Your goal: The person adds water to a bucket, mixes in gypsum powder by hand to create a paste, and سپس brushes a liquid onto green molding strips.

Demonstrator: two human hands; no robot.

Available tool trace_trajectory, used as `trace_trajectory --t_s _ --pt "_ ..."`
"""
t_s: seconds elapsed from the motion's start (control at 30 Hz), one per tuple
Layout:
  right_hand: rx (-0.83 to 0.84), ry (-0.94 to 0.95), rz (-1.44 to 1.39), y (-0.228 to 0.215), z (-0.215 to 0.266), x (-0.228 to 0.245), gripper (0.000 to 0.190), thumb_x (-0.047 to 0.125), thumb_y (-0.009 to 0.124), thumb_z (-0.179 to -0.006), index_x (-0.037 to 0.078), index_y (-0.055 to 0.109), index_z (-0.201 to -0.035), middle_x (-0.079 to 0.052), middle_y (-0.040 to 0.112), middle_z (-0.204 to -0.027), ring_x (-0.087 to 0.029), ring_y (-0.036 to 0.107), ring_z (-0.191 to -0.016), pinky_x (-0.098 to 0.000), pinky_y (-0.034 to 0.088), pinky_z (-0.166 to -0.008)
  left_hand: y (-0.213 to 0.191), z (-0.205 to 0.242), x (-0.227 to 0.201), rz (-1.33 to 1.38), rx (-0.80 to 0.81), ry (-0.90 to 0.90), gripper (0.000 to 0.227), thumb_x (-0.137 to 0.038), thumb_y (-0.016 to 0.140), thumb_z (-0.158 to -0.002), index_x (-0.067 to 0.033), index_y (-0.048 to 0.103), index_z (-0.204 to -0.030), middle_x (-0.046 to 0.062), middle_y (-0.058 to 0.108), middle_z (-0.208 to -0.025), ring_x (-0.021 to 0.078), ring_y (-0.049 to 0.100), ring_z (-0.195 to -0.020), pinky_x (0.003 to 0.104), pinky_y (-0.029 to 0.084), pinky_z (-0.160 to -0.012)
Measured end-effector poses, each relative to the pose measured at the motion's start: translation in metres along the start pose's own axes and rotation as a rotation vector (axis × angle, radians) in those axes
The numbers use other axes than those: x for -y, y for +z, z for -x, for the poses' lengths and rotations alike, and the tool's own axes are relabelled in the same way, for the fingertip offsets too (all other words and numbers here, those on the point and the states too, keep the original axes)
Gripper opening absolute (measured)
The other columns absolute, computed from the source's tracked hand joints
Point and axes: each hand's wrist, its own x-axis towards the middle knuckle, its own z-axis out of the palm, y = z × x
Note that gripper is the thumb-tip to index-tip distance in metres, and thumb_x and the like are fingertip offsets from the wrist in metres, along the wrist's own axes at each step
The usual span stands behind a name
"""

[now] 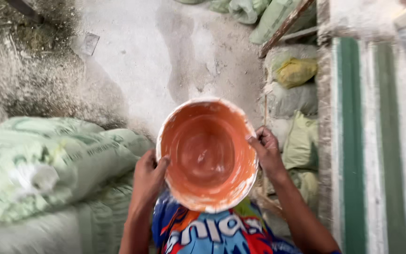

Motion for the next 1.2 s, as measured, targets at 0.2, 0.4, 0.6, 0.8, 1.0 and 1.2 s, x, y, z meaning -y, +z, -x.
trace_trajectory --t_s 0.2,0.4,0.6,0.8,1.0,1.2 --pt "-0.125 0.017 0.065 0.084 -0.164 0.051 0.026 0.011 0.074 -0.093 0.010 0.051 -0.081 0.004 0.039 -0.071 -0.007 0.039 -0.070 -0.0256 0.033 -0.062 -0.017 -0.212 -0.094 -0.192 0.147 0.006 0.026 -0.016 0.070 -0.090 -0.0033 0.055 -0.074 0.007 0.044 -0.058 0.0200 0.045 -0.053 0.035 0.032 -0.044" --pt "-0.226 0.054 0.020 0.151 -0.325 0.075 0.026 0.012 0.075 -0.095 0.010 0.052 -0.082 0.004 0.040 -0.070 -0.006 0.040 -0.069 -0.0247 0.033 -0.060 -0.010 -0.403 -0.192 -0.304 0.233 -0.009 0.029 -0.020 0.071 -0.092 -0.0043 0.055 -0.074 0.013 0.049 -0.056 0.0199 0.051 -0.047 0.035 0.038 -0.042" --pt "-0.275 0.102 0.008 0.184 -0.511 0.047 0.026 0.013 0.074 -0.096 0.012 0.051 -0.083 0.004 0.043 -0.071 -0.005 0.041 -0.070 -0.0230 0.033 -0.061 0.027 -0.586 -0.245 -0.349 0.284 -0.083 0.026 -0.019 0.071 -0.089 -0.0026 0.058 -0.075 0.013 0.051 -0.055 0.0232 0.061 -0.041 0.032 0.044 -0.041" --pt "-0.323 0.197 0.117 0.218 -0.654 0.077 0.027 0.014 0.073 -0.098 0.010 0.051 -0.083 0.003 0.043 -0.067 -0.005 0.042 -0.065 -0.0222 0.034 -0.060 0.057 -0.745 -0.303 -0.537 0.392 -0.126 0.031 -0.024 0.073 -0.089 0.0005 0.058 -0.076 0.020 0.052 -0.056 0.0291 0.054 -0.052 0.042 0.040 -0.048" --pt "-0.479 0.332 0.239 0.249 -0.763 0.052 0.029 0.019 0.076 -0.095 0.008 0.052 -0.082 -0.003 0.048 -0.060 -0.010 0.046 -0.059 -0.0254 0.036 -0.055 0.106 -0.923 -0.340 -0.688 0.648 -0.230 0.025 -0.025 0.071 -0.088 -0.0052 0.062 -0.075 0.014 0.063 -0.050 0.0258 0.061 -0.048 0.037 0.046 -0.049" --pt "-0.657 0.582 0.343 0.280 -0.868 -0.069 0.030 0.026 0.077 -0.093 0.006 0.057 -0.081 -0.012 0.054 -0.056 -0.018 0.049 -0.053 -0.0333 0.039 -0.051 0.188 -1.141 -0.261 -0.850 1.097 -0.304 0.019 -0.024 0.066 -0.089 -0.0078 0.066 -0.080 0.010 0.068 -0.049 0.0191 0.067 -0.043 0.030 0.051 -0.045"
